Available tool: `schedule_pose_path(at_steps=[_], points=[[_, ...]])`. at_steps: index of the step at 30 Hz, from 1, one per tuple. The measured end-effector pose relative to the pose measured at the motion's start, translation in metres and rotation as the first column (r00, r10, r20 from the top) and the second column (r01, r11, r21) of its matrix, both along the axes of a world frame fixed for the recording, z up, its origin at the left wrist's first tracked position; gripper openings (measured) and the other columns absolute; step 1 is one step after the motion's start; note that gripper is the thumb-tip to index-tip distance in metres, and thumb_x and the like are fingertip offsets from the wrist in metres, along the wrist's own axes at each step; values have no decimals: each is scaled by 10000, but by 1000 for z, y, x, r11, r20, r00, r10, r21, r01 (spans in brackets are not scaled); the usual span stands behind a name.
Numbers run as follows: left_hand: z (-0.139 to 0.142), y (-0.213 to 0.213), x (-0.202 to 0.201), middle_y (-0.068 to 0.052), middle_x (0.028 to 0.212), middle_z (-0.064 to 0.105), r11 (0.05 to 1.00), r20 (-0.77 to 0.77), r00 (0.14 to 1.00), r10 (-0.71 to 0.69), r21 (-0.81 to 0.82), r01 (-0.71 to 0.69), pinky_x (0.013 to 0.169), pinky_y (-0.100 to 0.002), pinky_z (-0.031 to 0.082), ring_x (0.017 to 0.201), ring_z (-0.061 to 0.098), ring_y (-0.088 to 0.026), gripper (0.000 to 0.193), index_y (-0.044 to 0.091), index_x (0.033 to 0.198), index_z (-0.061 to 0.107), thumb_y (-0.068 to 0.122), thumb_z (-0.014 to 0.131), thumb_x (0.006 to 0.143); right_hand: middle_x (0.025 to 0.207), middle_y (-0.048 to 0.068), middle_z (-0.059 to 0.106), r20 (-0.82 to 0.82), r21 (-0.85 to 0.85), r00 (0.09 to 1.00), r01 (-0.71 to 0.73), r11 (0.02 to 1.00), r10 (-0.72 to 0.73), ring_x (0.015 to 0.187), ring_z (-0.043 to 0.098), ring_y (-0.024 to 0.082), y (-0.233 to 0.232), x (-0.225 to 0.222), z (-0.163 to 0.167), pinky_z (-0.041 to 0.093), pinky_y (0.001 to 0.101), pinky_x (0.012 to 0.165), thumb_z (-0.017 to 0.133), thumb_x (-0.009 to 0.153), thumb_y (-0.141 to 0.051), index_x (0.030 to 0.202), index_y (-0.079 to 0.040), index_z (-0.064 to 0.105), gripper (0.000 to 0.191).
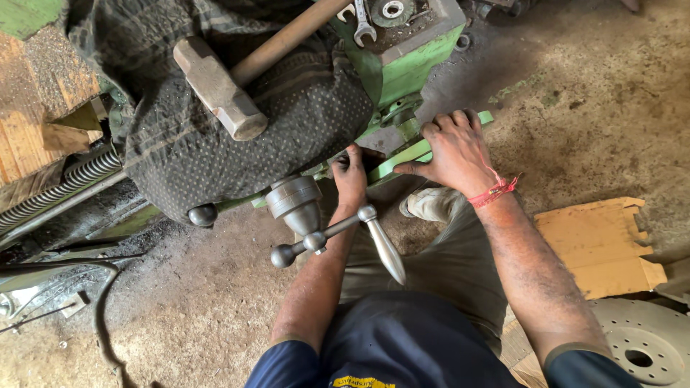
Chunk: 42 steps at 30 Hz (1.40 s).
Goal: The person operates a green metal lathe by turning a handwheel with both hands to move the carriage along the bed. The hands remain on the wheel throughout, adjusting position slightly while the machine runs. No other objects are handled.
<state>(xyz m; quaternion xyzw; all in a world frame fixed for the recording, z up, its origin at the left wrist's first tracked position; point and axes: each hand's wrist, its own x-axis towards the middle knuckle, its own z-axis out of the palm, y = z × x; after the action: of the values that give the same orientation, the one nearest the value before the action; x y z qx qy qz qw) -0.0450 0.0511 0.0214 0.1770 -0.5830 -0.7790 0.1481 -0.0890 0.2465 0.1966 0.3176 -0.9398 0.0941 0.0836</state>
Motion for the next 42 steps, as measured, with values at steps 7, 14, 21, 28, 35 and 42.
schedule_pose_path(at_steps=[7,14,21,28,35,42], points=[[7,5,-8,-72,657,678,991,74,995,64,113,-73,624,-334,538,631,710,-184,507,-3,714,590,355,556,1071,1042,140,695,28,19,1000,10,1000,-10,1070,589,330,-4,-5,2,384,519,1087,826,648,-733,1011,-46,774,779],[-8,6,-21,-25,711,554,989,100,985,144,14,-146,592,-320,420,641,509,-143,390,29,855,576,338,582,1093,1024,133,697,-15,13,1000,7,1000,-7,1063,596,327,-6,-16,1,384,527,1089,813,634,-762,1010,-41,778,815],[-11,13,-24,-75,713,611,992,128,991,42,117,-57,690,-341,497,684,611,-190,505,42,820,533,457,455,1098,1016,125,701,29,65,999,24,998,-25,1067,588,315,-9,-18,6,350,538,1094,786,628,-782,1017,-50,784,829],[16,13,3,-101,956,715,973,105,993,-53,-218,74,934,-293,468,924,616,-190,659,-23,964,695,505,352,1158,1026,143,699,44,61,997,57,997,-59,1104,570,333,-3,-10,13,343,547,1097,788,632,-777,1031,-63,781,818],[65,13,28,-176,1079,721,827,-31,901,-433,-411,383,959,-357,536,1032,681,-293,407,14,1312,591,157,553,933,1050,159,693,36,67,996,76,995,-79,1119,560,351,-2,-8,2,325,585,1091,801,601,-774,1003,-63,775,817],[95,10,11,-258,1068,723,563,7,906,-423,-781,269,832,-463,573,974,708,-423,470,21,1182,652,198,758,759,1005,145,689,15,7,999,34,999,-34,1063,577,342,-6,-2,8,391,546,1012,798,626,-743,1002,-79,778,762]])
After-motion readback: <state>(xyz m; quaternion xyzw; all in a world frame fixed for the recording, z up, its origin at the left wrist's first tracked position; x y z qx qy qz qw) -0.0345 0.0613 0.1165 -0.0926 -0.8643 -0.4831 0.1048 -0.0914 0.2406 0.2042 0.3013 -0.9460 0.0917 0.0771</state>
